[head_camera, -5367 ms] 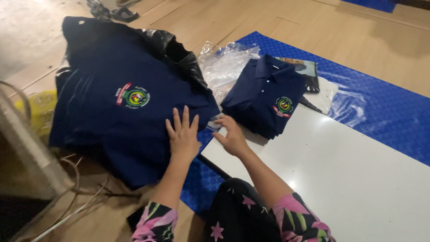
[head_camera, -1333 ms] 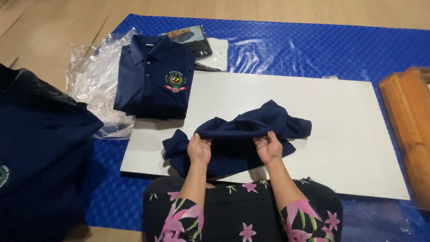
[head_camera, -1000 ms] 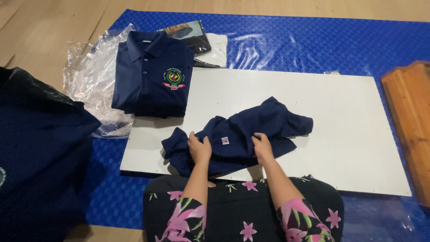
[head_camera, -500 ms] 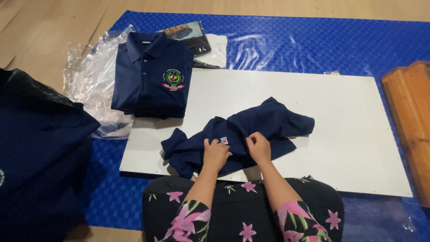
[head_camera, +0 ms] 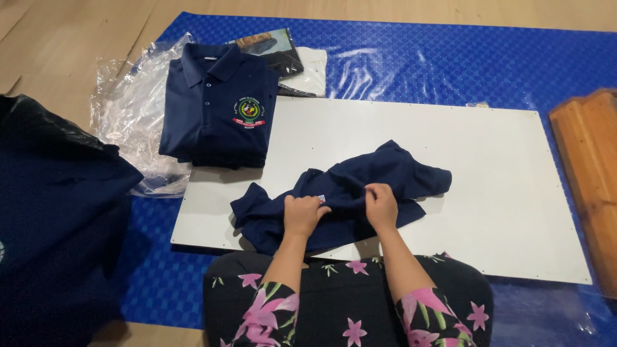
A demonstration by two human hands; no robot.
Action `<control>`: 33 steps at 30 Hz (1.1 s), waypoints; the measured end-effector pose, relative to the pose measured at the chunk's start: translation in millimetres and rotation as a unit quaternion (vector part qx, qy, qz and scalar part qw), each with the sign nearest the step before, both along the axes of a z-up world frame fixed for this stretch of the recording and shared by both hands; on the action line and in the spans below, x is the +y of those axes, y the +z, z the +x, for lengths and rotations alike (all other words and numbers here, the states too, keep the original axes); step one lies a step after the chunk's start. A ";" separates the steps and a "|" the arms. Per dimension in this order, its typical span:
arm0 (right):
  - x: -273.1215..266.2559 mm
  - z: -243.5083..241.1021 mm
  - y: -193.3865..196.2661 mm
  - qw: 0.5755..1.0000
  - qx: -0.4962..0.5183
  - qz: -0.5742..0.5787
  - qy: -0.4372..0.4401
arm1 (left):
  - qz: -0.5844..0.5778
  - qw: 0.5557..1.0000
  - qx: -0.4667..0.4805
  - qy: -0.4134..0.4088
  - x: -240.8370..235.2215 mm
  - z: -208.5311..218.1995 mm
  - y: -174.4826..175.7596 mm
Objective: The person folds a navy blue polo shirt on a white board placed on a blue mat. They smooth the fabric, fold the sleeves and body, and place the folded shirt next to a stack of similar shirts.
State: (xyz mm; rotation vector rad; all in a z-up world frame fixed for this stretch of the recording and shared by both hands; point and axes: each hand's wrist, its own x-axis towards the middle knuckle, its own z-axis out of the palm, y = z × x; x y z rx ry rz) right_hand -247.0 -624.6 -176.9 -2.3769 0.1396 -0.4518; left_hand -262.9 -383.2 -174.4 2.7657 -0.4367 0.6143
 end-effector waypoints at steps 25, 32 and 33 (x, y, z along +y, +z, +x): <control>-34.8 10.4 1.7 0.978 0.185 -0.078 -0.051 | -0.103 0.874 0.401 0.254 52.1 -4.4 40.6; -32.2 13.2 -9.3 0.933 0.316 -0.163 -0.063 | -0.065 0.884 0.383 0.262 51.9 7.2 3.3; -34.9 16.5 -20.6 0.933 0.301 -0.185 -0.071 | -0.060 0.881 0.395 0.255 50.9 3.9 5.2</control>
